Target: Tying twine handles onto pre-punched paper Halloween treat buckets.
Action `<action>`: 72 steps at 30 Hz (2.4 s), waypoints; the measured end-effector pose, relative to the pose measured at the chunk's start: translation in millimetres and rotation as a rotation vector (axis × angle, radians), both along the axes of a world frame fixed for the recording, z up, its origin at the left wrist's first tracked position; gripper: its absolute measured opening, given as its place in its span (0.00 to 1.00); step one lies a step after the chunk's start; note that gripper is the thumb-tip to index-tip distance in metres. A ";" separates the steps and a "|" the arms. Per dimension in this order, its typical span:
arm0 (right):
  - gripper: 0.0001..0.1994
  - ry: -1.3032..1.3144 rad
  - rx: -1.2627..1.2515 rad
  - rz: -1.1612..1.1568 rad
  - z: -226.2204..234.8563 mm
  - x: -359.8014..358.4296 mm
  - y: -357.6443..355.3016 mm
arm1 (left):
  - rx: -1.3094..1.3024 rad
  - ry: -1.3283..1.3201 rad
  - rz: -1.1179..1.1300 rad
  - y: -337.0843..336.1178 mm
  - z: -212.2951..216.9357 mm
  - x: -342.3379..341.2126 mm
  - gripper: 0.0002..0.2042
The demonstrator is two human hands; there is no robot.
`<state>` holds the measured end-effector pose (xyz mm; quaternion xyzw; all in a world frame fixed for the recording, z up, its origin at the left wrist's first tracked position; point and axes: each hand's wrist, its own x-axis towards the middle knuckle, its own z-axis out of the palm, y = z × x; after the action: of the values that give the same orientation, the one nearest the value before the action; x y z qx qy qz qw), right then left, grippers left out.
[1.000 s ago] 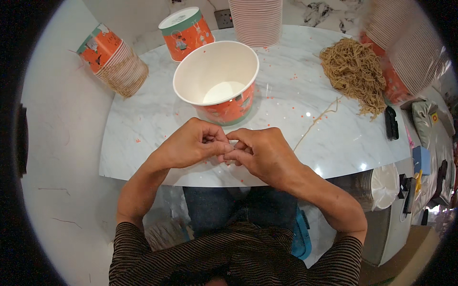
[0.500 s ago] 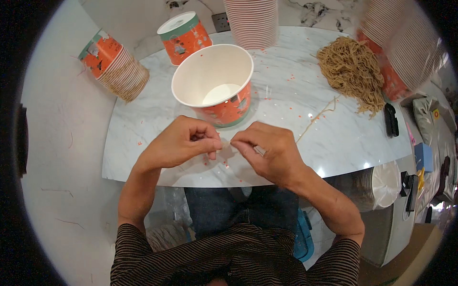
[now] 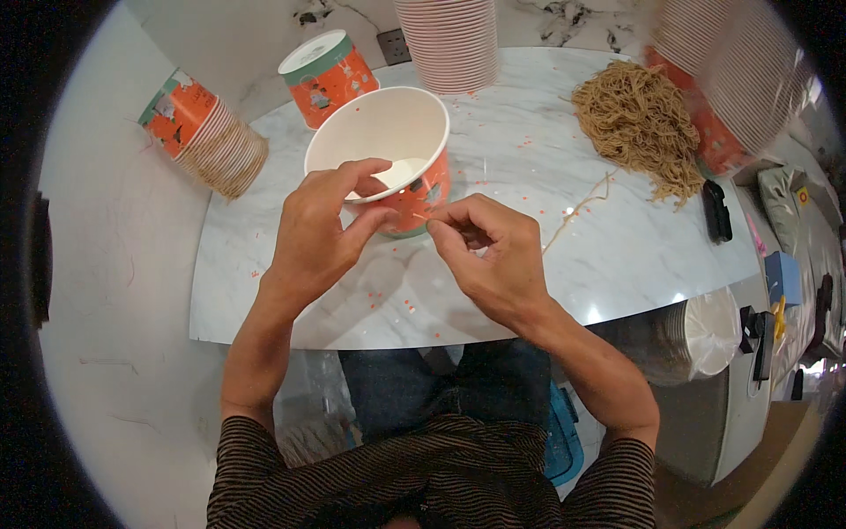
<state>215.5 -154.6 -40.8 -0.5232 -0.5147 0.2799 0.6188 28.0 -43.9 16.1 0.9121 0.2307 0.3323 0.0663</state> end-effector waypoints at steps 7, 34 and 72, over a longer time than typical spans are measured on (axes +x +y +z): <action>0.03 -0.181 0.214 -0.129 0.6 -5.1 10.6 | -0.155 0.035 0.056 -6.0 -1.2 5.2 0.18; 0.03 -0.354 0.283 -0.218 -7.8 -7.4 29.7 | -0.190 -0.012 0.019 -6.8 -2.9 6.9 0.17; 0.04 -0.409 0.159 -0.120 12.6 2.1 29.7 | -0.513 0.223 -0.173 26.1 32.9 18.3 0.10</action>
<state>217.6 -124.9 -28.2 -0.5485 -0.6178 0.0892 0.5564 46.3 -17.8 49.0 0.9127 0.2345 0.1540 0.2972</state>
